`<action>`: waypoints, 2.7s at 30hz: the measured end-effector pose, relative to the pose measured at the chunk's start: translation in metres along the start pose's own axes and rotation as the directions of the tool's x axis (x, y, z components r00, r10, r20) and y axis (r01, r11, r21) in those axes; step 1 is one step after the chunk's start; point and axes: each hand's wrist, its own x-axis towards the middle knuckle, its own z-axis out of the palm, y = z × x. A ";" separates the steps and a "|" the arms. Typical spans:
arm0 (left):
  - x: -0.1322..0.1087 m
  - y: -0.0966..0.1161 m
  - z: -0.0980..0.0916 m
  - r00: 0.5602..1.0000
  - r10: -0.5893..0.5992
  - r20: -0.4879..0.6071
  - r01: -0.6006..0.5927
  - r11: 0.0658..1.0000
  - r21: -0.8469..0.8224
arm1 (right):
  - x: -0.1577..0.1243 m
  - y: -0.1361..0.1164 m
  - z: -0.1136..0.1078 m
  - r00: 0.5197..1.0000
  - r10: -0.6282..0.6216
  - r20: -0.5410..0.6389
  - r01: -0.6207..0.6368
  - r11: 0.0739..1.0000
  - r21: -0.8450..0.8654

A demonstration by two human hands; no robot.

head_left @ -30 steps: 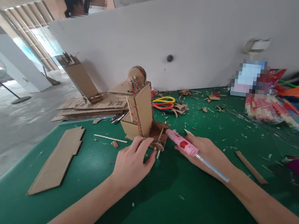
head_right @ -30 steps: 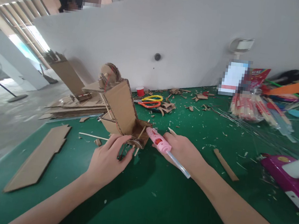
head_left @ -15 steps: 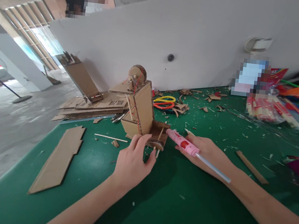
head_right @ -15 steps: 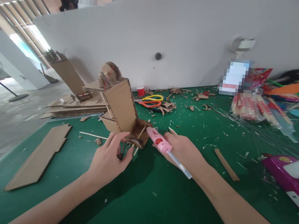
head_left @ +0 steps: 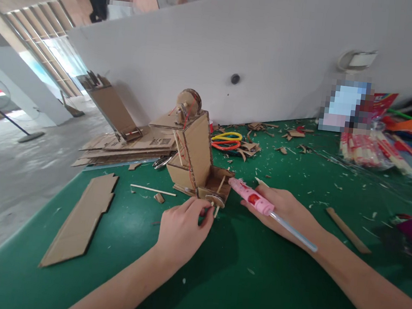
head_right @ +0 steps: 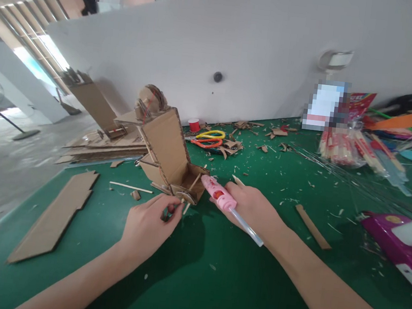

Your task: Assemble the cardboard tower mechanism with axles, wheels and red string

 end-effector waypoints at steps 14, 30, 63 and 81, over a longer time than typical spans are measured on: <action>0.000 0.000 0.000 0.996 0.085 0.022 -0.086 0.994 0.071 | 0.000 0.001 0.005 1.000 -0.021 -0.003 0.020 0.999 -0.041; 0.002 0.000 0.000 0.997 0.032 0.071 -0.042 0.988 0.151 | 0.001 -0.001 0.001 0.999 -0.034 -0.027 0.034 0.999 -0.004; 0.010 0.016 -0.010 0.525 -0.421 0.740 0.816 0.001 -0.578 | 0.000 0.003 0.006 0.998 -0.063 -0.024 0.061 0.995 -0.081; -0.005 0.034 -0.032 0.367 -0.250 0.896 0.880 -0.221 -0.421 | -0.002 0.001 0.004 0.998 0.036 -0.056 -0.032 0.998 0.062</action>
